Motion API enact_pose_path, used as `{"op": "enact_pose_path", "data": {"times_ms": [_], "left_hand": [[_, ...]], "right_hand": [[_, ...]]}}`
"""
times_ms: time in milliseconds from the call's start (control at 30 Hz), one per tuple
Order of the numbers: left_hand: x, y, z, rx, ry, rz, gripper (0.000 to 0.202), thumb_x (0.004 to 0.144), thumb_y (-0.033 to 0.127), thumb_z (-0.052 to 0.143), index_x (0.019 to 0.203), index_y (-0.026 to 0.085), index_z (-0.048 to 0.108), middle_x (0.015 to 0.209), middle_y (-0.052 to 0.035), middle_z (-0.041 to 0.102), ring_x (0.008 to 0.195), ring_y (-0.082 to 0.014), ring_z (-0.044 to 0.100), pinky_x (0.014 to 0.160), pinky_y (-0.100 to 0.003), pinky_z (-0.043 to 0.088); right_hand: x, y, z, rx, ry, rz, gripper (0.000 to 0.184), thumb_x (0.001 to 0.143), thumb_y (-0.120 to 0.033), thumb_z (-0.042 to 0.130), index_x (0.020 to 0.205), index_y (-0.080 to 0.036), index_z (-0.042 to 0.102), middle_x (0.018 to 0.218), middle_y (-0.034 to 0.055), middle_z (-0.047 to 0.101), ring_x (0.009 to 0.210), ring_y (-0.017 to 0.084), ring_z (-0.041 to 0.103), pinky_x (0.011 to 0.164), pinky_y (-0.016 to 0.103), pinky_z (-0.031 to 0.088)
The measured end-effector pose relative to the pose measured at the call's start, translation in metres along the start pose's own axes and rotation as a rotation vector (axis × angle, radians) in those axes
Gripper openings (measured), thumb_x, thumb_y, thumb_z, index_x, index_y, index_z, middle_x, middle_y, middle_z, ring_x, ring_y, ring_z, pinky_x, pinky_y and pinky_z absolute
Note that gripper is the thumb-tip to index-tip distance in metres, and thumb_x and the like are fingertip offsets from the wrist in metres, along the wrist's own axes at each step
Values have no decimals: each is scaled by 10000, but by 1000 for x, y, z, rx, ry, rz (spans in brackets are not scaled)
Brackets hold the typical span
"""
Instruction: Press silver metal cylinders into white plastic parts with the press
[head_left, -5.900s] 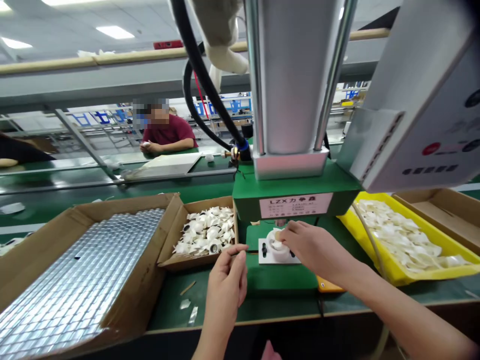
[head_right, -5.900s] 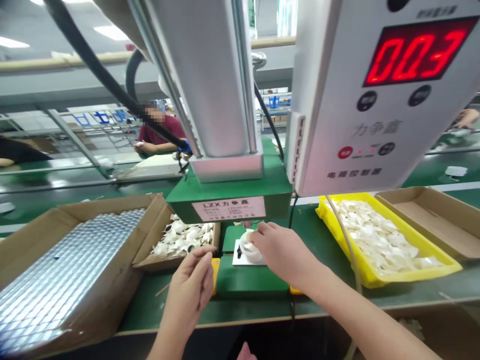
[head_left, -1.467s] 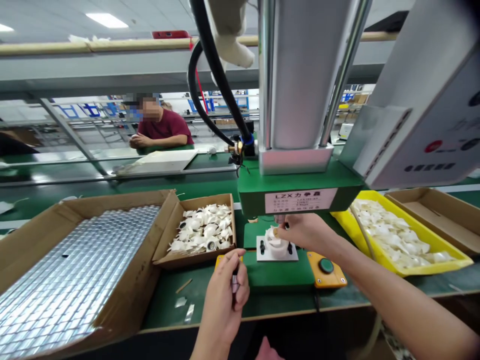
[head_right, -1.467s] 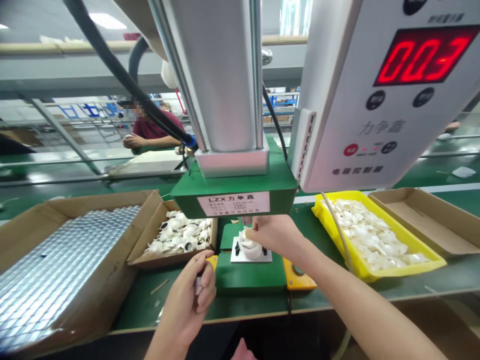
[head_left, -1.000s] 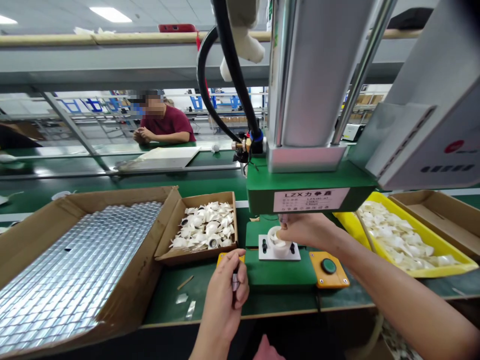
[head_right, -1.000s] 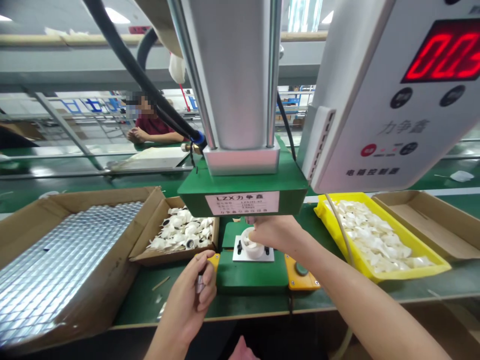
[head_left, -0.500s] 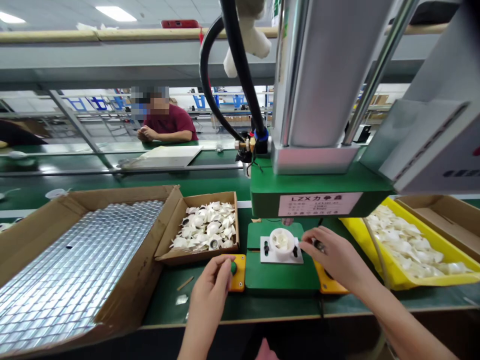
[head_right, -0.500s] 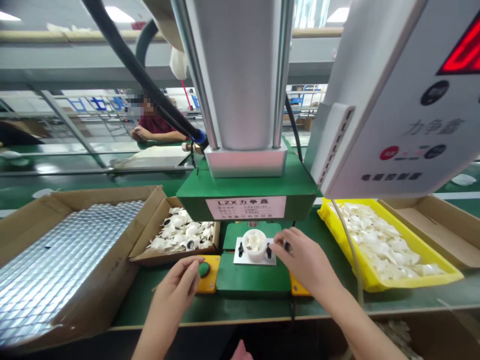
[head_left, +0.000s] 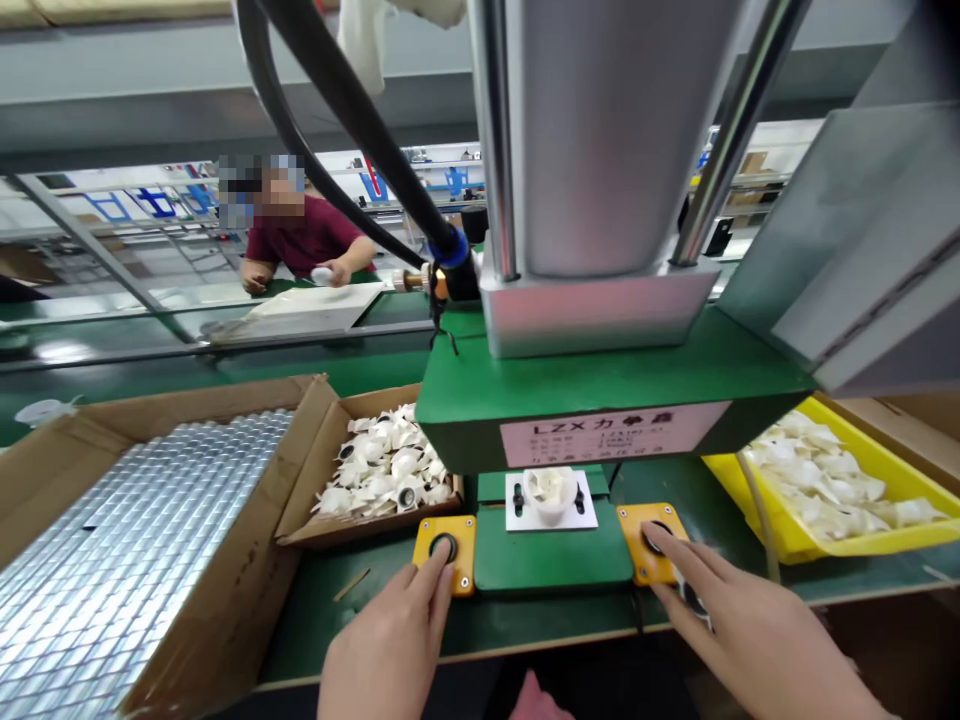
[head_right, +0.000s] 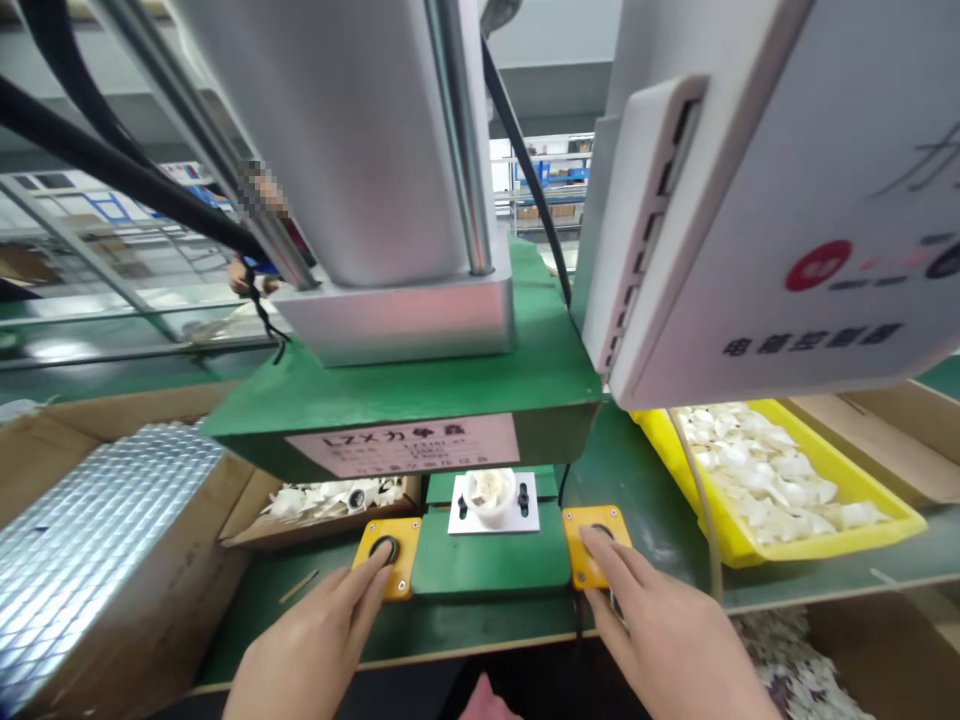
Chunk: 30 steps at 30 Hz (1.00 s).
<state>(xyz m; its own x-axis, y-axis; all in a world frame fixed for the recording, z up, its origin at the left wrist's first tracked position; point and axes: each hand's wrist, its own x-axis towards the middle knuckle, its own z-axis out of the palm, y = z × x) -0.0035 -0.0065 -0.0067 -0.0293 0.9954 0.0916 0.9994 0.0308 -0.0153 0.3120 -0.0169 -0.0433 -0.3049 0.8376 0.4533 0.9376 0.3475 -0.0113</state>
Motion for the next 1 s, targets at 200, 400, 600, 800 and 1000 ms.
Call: {"op": "enact_pose_path", "data": {"times_ms": [200,400,600,800,1000], "left_hand": [[6,-6,0,-247,1,-49,349,900,368,385,1121,284,641,1052,-39,699,867,-254,668,664,-326,492],[22,21,-14,-1336,-13,-178,339,836,484,483,1079,264,570,654,43,595,406,-92,486,387,-205,355],[53,59,-8,-1654,-80,-68,225,866,367,358,1034,239,437,644,75,512,312,-55,260,308,-197,157],[52,63,11,-1329,-10,138,94,846,257,440,878,211,516,636,41,531,613,-123,489,610,-238,375],[45,59,11,-1271,19,203,115,812,189,471,881,195,563,808,-17,610,749,-171,542,683,-278,389]], "right_hand": [[5,2,-1,64,-22,35,392,903,-347,428,1281,-252,467,1157,48,628,772,212,678,602,324,556],[24,-3,-18,474,-91,224,324,893,-430,475,1186,-308,538,1056,20,636,936,179,623,800,285,510],[83,-36,-40,943,-80,402,418,814,-479,558,1159,-253,490,836,-19,603,569,102,520,524,229,444],[134,-57,-47,966,-98,247,289,853,-476,493,822,-194,551,669,-17,564,596,115,550,520,215,410],[125,-75,-39,1113,-406,221,357,794,-335,575,1144,-278,528,924,-13,632,599,107,582,557,228,495]]}}
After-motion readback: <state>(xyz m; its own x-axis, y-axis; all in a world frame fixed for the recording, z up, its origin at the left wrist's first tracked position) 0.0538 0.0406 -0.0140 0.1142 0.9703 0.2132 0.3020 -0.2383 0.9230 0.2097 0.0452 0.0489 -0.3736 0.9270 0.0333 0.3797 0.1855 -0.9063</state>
